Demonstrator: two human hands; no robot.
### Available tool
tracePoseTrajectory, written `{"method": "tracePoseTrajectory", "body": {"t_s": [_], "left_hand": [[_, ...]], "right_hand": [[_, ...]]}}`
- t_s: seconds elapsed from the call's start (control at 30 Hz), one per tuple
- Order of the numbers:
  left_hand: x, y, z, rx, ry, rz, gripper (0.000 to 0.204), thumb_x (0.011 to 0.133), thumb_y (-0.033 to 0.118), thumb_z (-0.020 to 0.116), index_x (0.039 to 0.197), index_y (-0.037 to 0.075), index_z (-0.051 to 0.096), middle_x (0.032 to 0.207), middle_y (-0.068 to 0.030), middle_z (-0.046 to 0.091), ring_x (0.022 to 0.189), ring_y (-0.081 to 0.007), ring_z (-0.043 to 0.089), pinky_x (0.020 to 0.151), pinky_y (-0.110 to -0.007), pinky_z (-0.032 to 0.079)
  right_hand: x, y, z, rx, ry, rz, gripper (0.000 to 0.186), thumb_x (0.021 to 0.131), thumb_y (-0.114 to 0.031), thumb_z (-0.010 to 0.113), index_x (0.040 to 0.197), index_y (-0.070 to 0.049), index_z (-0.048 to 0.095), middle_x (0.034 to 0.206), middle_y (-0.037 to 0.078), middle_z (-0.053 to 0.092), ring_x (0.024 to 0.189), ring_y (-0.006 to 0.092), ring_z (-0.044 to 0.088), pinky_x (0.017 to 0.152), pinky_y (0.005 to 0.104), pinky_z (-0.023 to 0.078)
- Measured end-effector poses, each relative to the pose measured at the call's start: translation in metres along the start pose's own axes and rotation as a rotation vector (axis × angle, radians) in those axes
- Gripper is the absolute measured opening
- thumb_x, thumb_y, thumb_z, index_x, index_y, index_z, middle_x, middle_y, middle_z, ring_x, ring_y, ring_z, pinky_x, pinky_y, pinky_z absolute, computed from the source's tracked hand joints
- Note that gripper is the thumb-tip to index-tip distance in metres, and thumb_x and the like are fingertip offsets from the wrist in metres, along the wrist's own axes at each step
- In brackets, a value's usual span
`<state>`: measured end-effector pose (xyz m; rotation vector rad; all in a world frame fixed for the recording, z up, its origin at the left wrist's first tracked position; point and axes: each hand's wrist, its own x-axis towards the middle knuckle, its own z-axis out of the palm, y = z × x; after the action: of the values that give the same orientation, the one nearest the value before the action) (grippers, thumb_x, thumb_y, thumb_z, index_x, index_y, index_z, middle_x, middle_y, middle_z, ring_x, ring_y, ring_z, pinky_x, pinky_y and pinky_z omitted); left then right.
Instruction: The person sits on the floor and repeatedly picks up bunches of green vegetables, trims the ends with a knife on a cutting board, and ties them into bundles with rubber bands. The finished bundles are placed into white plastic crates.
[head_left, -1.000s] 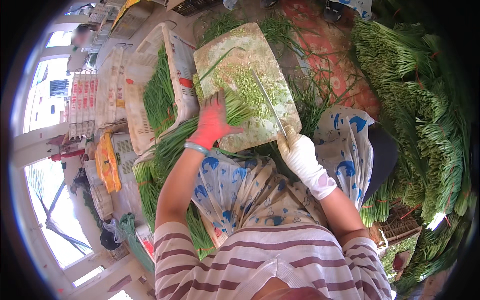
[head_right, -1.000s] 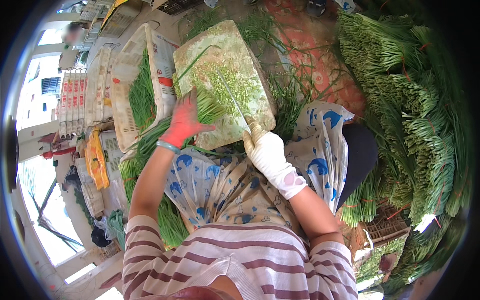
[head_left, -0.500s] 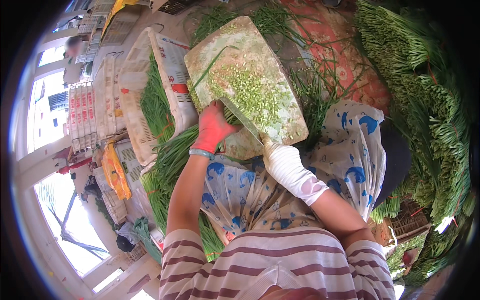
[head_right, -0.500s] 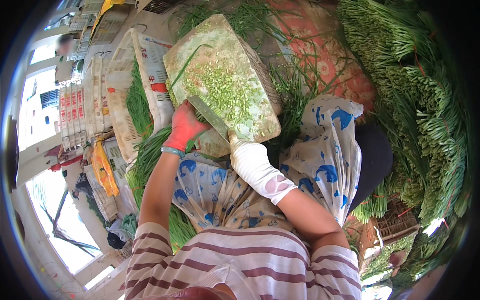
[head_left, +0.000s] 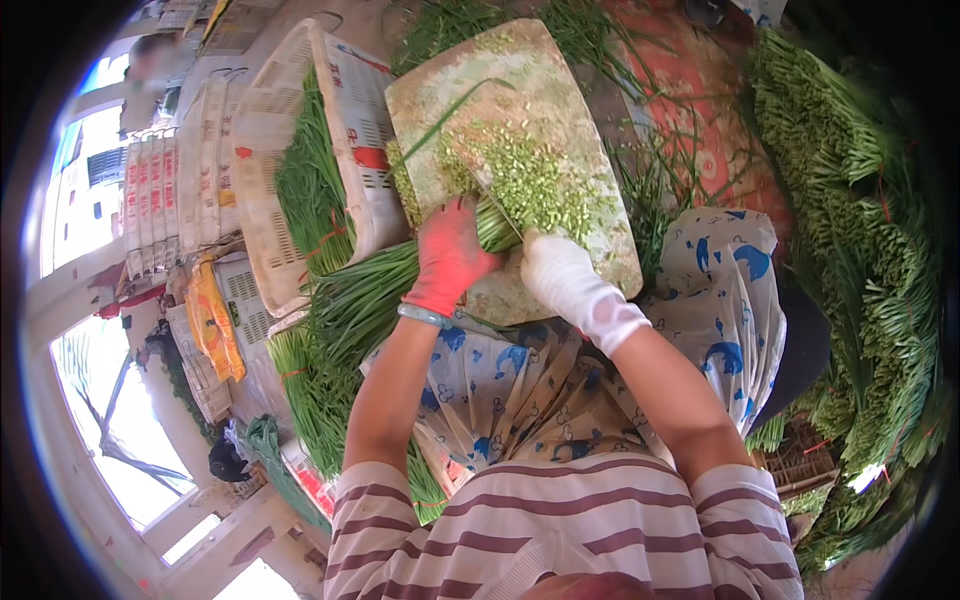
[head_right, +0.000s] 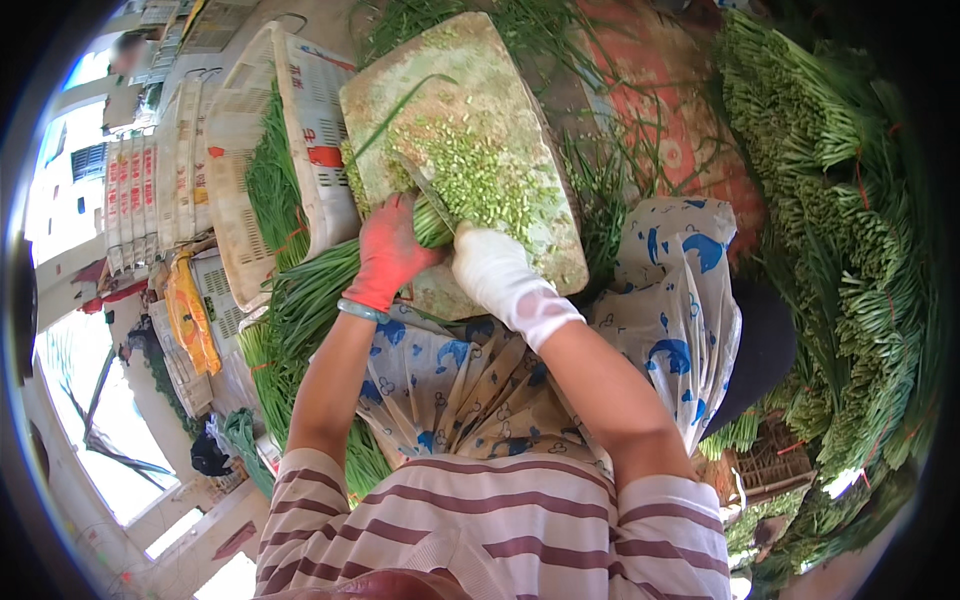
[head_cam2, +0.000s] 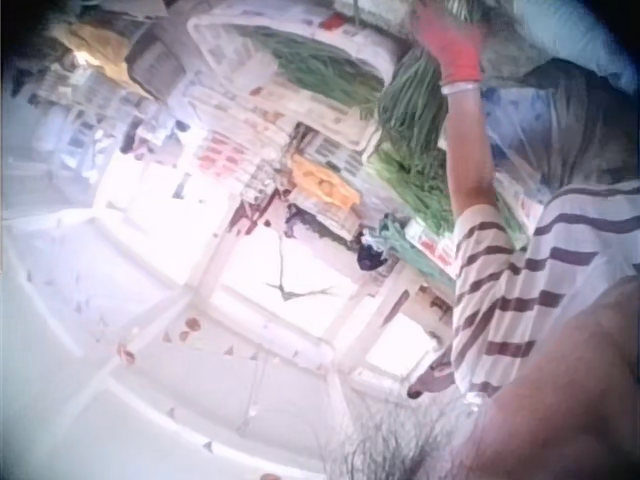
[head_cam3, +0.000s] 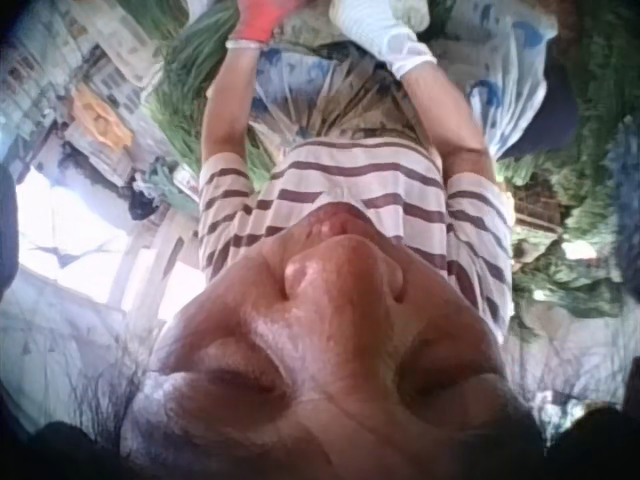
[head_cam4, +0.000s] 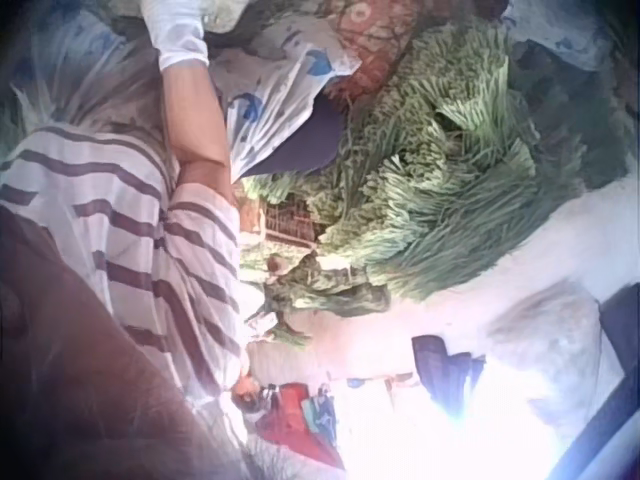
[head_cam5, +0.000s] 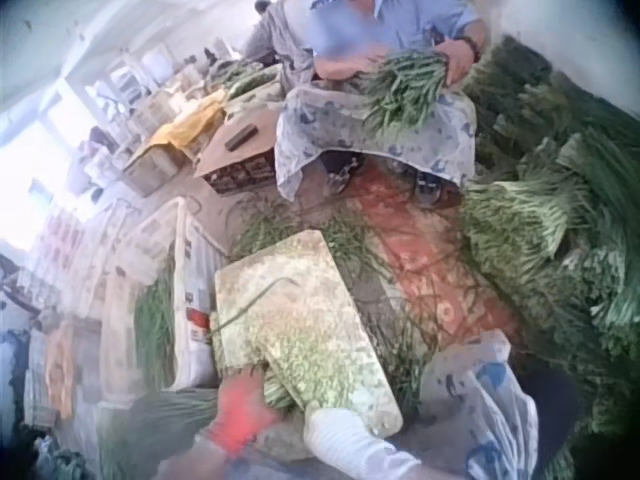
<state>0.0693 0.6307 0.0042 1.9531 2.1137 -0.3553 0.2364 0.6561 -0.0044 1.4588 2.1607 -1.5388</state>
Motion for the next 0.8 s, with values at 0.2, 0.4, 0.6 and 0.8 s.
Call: {"method": "tracePoseTrajectory", "body": {"t_s": [0.2, 0.4, 0.6, 0.8], "left_hand": [[-0.001, -0.003, -0.033, -0.095, -0.118, -0.004, 0.127, 0.058, 0.047, 0.089, 0.155, -0.001, 0.024, 0.138, -0.0242, 0.052, 0.125, -0.0407, 0.052, 0.108, -0.044, 0.042], [-0.088, -0.014, -0.008, -0.490, 0.489, 0.131, 0.098, 0.079, 0.038, 0.082, 0.155, 0.004, 0.031, 0.153, -0.0193, 0.043, 0.138, -0.0366, 0.045, 0.116, -0.045, 0.035], [-0.147, 0.047, 0.074, -1.936, 0.263, -0.251, 0.061, 0.096, 0.014, 0.066, 0.150, 0.003, 0.040, 0.141, -0.0136, 0.055, 0.132, -0.0223, 0.051, 0.112, -0.035, 0.040], [-0.138, 0.057, 0.097, -2.481, 0.181, -0.389, 0.066, 0.098, 0.037, 0.063, 0.150, 0.003, 0.038, 0.147, -0.0150, 0.049, 0.134, -0.0271, 0.050, 0.116, -0.040, 0.036]], "right_hand": [[0.068, -0.005, -0.040, 0.006, 0.071, -0.139, 0.031, 0.089, -0.022, 0.054, 0.107, 0.000, 0.067, 0.103, 0.026, 0.070, 0.100, 0.0414, 0.067, 0.090, 0.0483, 0.053], [0.003, -0.034, -0.072, -0.379, 0.498, -0.501, 0.096, 0.071, -0.047, 0.082, 0.147, -0.005, 0.042, 0.144, 0.025, 0.046, 0.136, 0.0421, 0.042, 0.112, 0.0504, 0.036], [0.039, -0.100, -0.014, -1.062, 0.052, -0.716, 0.126, 0.058, -0.039, 0.092, 0.158, -0.010, 0.020, 0.154, 0.023, 0.036, 0.146, 0.0389, 0.032, 0.122, 0.0521, 0.021], [0.051, -0.116, -0.020, -1.040, -0.113, -0.616, 0.122, 0.062, -0.037, 0.086, 0.159, -0.007, 0.019, 0.116, 0.028, 0.065, 0.111, 0.0407, 0.063, 0.104, 0.0462, 0.044]]}}
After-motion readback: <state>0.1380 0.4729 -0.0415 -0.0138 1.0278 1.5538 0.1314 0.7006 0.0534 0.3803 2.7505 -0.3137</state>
